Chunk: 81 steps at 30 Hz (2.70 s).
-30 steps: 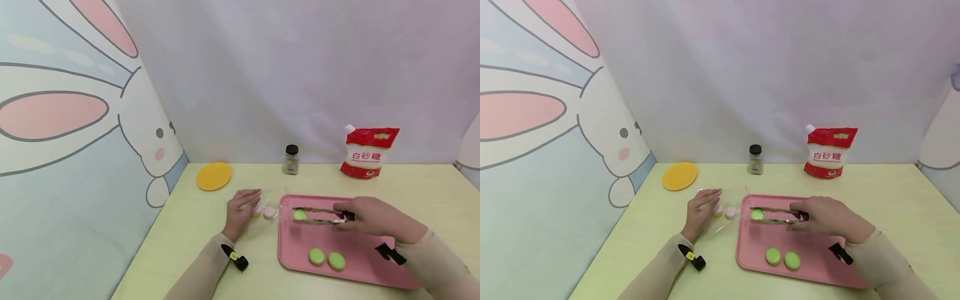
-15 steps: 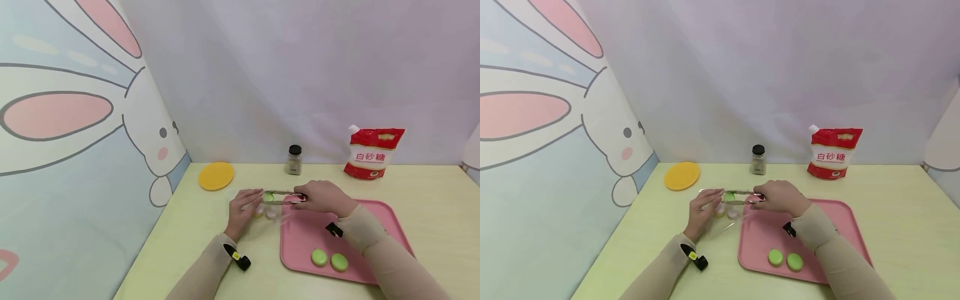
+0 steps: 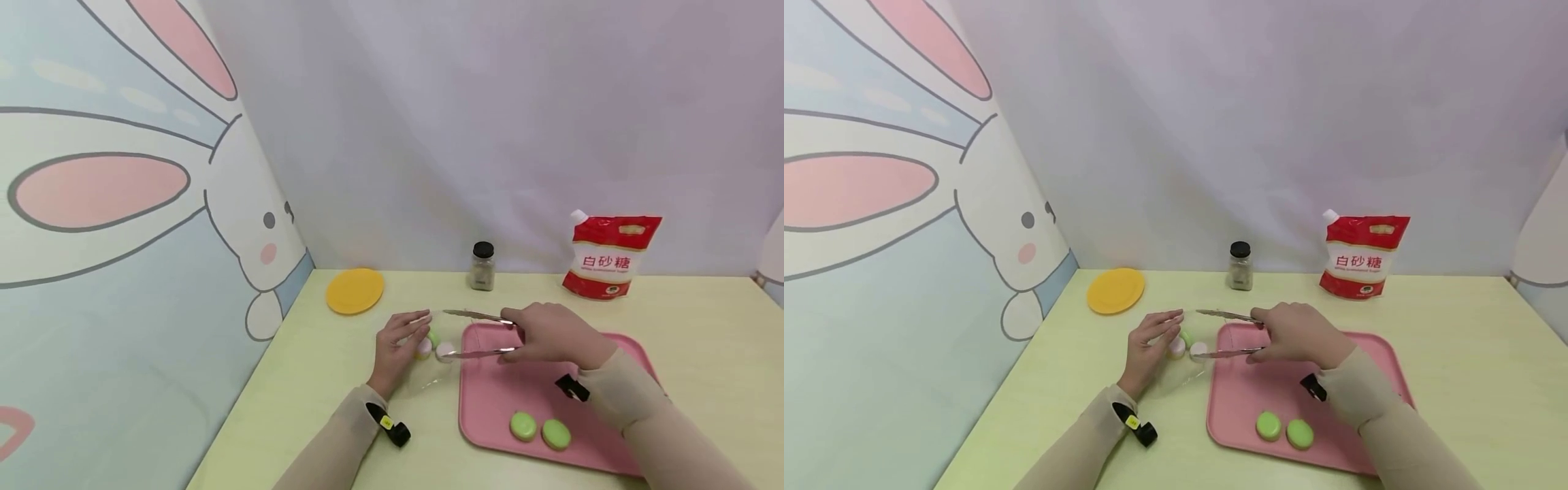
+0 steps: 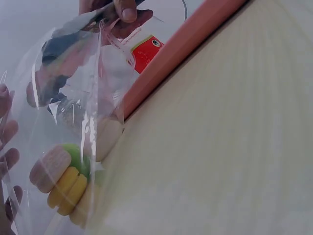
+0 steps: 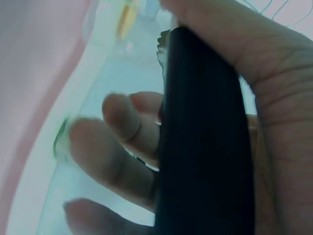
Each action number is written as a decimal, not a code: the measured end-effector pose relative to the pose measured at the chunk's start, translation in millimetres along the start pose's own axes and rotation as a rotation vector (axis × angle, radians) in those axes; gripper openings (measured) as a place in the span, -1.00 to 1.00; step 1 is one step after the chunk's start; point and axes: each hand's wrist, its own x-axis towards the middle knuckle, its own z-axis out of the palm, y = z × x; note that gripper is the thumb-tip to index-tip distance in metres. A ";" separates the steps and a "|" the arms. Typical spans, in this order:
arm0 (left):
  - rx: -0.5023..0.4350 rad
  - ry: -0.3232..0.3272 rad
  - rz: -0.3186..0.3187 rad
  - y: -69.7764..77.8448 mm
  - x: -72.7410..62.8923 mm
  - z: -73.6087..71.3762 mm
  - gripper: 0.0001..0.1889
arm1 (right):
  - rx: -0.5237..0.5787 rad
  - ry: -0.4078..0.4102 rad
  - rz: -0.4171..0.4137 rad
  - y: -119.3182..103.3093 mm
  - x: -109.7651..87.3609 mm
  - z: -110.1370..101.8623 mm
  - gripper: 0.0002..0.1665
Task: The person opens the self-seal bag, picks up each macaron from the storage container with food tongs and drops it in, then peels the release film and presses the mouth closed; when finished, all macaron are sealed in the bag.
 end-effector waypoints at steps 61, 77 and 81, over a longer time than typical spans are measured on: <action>-0.026 -0.008 -0.027 7.9 0.9 -3.3 -0.78 | 0.208 0.089 0.241 107.6 -134.5 32.7 -0.48; -0.013 -0.018 -0.027 -24.1 -8.9 5.0 -0.77 | -0.097 0.265 0.243 68.2 -163.2 42.5 -0.06; -0.010 -0.018 -0.028 -24.6 -7.3 4.4 -0.77 | -0.146 0.426 0.097 64.8 -170.7 46.9 -0.02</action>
